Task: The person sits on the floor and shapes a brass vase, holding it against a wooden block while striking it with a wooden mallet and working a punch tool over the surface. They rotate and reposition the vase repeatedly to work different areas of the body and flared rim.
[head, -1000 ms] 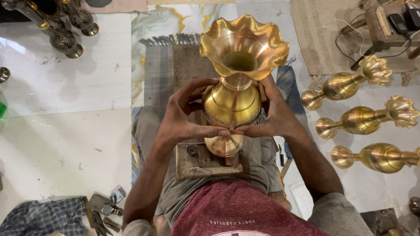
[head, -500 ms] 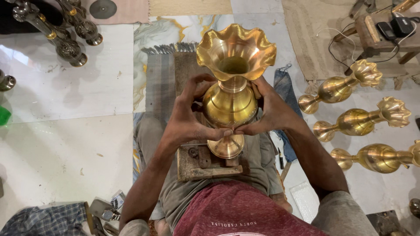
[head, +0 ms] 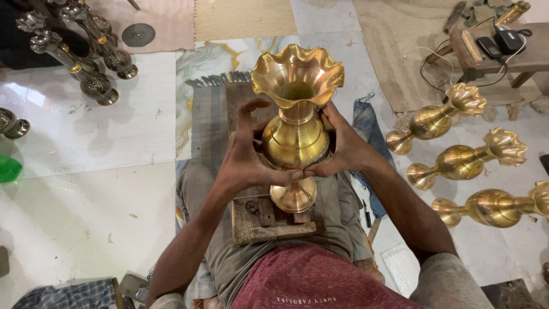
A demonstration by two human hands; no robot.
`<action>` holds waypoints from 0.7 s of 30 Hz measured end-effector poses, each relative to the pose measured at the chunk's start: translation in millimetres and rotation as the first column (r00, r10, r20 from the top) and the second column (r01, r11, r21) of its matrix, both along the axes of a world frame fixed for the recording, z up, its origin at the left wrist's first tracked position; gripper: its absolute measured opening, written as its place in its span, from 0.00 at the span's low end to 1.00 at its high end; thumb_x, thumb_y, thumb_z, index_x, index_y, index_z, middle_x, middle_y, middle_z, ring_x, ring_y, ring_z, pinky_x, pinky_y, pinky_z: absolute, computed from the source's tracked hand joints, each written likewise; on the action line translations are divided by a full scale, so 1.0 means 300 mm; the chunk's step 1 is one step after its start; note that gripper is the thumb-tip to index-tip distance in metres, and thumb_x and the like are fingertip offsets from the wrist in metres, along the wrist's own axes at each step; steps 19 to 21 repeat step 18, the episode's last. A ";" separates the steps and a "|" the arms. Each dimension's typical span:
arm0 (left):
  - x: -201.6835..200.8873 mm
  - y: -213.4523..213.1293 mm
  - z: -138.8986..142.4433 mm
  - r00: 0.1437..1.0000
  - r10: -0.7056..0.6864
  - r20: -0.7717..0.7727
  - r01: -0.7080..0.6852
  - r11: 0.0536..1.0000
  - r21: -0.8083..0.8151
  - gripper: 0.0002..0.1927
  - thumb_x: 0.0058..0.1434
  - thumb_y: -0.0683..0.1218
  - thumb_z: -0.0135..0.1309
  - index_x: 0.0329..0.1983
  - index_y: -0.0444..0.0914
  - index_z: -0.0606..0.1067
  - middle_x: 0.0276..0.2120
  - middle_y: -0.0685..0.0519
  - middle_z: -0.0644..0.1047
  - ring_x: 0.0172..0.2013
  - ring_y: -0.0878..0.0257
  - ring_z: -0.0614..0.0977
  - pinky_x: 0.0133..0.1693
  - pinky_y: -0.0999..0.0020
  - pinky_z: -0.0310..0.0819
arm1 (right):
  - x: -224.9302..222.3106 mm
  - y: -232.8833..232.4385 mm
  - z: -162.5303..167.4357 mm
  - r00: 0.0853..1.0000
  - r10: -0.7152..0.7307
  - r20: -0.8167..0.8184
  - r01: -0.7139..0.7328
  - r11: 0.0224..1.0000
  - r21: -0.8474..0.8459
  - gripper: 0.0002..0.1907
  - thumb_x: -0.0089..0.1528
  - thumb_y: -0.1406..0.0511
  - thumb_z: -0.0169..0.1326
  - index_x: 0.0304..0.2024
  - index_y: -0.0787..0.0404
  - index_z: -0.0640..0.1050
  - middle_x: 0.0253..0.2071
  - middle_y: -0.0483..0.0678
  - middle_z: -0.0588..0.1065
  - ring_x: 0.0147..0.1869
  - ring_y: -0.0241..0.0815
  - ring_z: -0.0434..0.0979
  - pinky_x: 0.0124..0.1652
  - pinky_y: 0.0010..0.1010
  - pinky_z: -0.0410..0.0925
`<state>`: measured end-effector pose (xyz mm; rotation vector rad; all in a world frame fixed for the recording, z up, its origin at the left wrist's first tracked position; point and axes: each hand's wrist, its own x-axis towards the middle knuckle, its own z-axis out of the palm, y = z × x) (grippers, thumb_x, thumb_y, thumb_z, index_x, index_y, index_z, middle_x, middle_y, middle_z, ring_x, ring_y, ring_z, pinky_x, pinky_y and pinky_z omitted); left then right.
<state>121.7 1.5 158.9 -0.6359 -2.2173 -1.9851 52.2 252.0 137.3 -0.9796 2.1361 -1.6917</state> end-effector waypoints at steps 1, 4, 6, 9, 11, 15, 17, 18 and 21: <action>-0.006 0.003 -0.001 0.998 0.004 -0.061 -0.005 1.000 -0.021 0.64 0.39 0.52 0.79 0.72 0.39 0.48 0.60 0.36 0.77 0.60 0.46 0.83 0.62 0.55 0.80 | -0.001 -0.002 -0.005 1.000 0.000 -0.022 0.000 1.000 -0.004 0.77 0.39 0.58 0.77 0.79 0.64 0.43 0.76 0.56 0.59 0.80 0.50 0.57 0.75 0.41 0.53; -0.035 -0.005 0.007 0.974 0.012 -0.227 -0.037 0.993 -0.110 0.66 0.39 0.53 0.81 0.71 0.39 0.47 0.60 0.35 0.75 0.60 0.45 0.82 0.61 0.54 0.77 | 0.001 0.006 -0.013 0.988 -0.032 -0.148 0.046 0.995 0.089 0.71 0.36 0.60 0.76 0.77 0.65 0.54 0.74 0.59 0.63 0.81 0.52 0.59 0.78 0.45 0.54; -0.037 -0.011 0.012 0.955 0.016 -0.296 -0.076 0.978 -0.194 0.68 0.37 0.56 0.82 0.70 0.39 0.46 0.59 0.38 0.75 0.57 0.46 0.83 0.59 0.55 0.78 | 0.022 0.030 -0.016 0.983 -0.029 -0.179 0.052 0.991 0.127 0.65 0.39 0.59 0.75 0.74 0.61 0.58 0.71 0.57 0.65 0.79 0.51 0.64 0.74 0.45 0.59; -0.001 -0.040 0.009 0.828 -0.018 -0.560 -0.237 0.894 -0.379 0.61 0.27 0.58 0.78 0.64 0.42 0.60 0.60 0.40 0.74 0.46 0.47 0.78 0.46 0.51 0.79 | 0.080 0.041 -0.038 0.958 0.045 -0.283 -0.049 0.999 -0.005 0.55 0.45 0.57 0.75 0.70 0.53 0.61 0.72 0.55 0.64 0.79 0.52 0.62 0.74 0.49 0.58; 0.010 -0.016 -0.006 0.621 -0.119 -0.774 -0.285 0.886 -0.365 0.45 0.40 0.63 0.76 0.58 0.48 0.67 0.63 0.41 0.71 0.51 0.49 0.77 0.45 0.54 0.77 | 0.133 0.032 -0.050 0.919 0.106 -0.380 -0.170 0.975 -0.141 0.49 0.49 0.57 0.75 0.67 0.48 0.62 0.74 0.54 0.62 0.80 0.54 0.58 0.77 0.52 0.54; 0.042 -0.052 -0.044 0.396 -0.166 -0.903 -0.359 0.877 -0.319 0.22 0.51 0.52 0.75 0.43 0.60 0.74 0.66 0.46 0.70 0.57 0.52 0.77 0.50 0.58 0.77 | 0.172 0.012 -0.019 0.860 0.156 -0.486 -0.304 0.922 -0.241 0.40 0.51 0.57 0.73 0.62 0.43 0.66 0.75 0.54 0.59 0.79 0.59 0.55 0.77 0.56 0.49; -0.013 -0.045 -0.062 0.472 -0.224 -0.853 -0.279 0.880 -0.385 0.26 0.48 0.62 0.77 0.41 0.54 0.74 0.65 0.41 0.70 0.54 0.51 0.75 0.45 0.56 0.74 | 0.149 -0.027 0.016 0.903 0.150 -0.403 -0.307 0.880 -0.362 0.32 0.52 0.58 0.71 0.57 0.43 0.72 0.73 0.54 0.62 0.77 0.58 0.60 0.74 0.54 0.55; -0.051 -0.043 -0.068 0.508 -0.254 -0.823 -0.236 0.878 -0.416 0.30 0.46 0.67 0.78 0.39 0.51 0.74 0.65 0.38 0.70 0.53 0.50 0.75 0.42 0.55 0.72 | 0.131 -0.050 0.039 0.907 0.147 -0.394 -0.301 0.882 -0.364 0.32 0.52 0.58 0.71 0.57 0.43 0.72 0.73 0.54 0.62 0.77 0.58 0.60 0.74 0.54 0.55; -0.051 -0.043 -0.068 0.508 -0.254 -0.823 -0.236 0.878 -0.416 0.30 0.46 0.67 0.78 0.39 0.51 0.74 0.65 0.38 0.70 0.53 0.50 0.75 0.42 0.55 0.72 | 0.131 -0.050 0.039 0.907 0.147 -0.394 -0.301 0.882 -0.364 0.32 0.52 0.58 0.71 0.57 0.43 0.72 0.73 0.54 0.62 0.77 0.58 0.60 0.74 0.54 0.55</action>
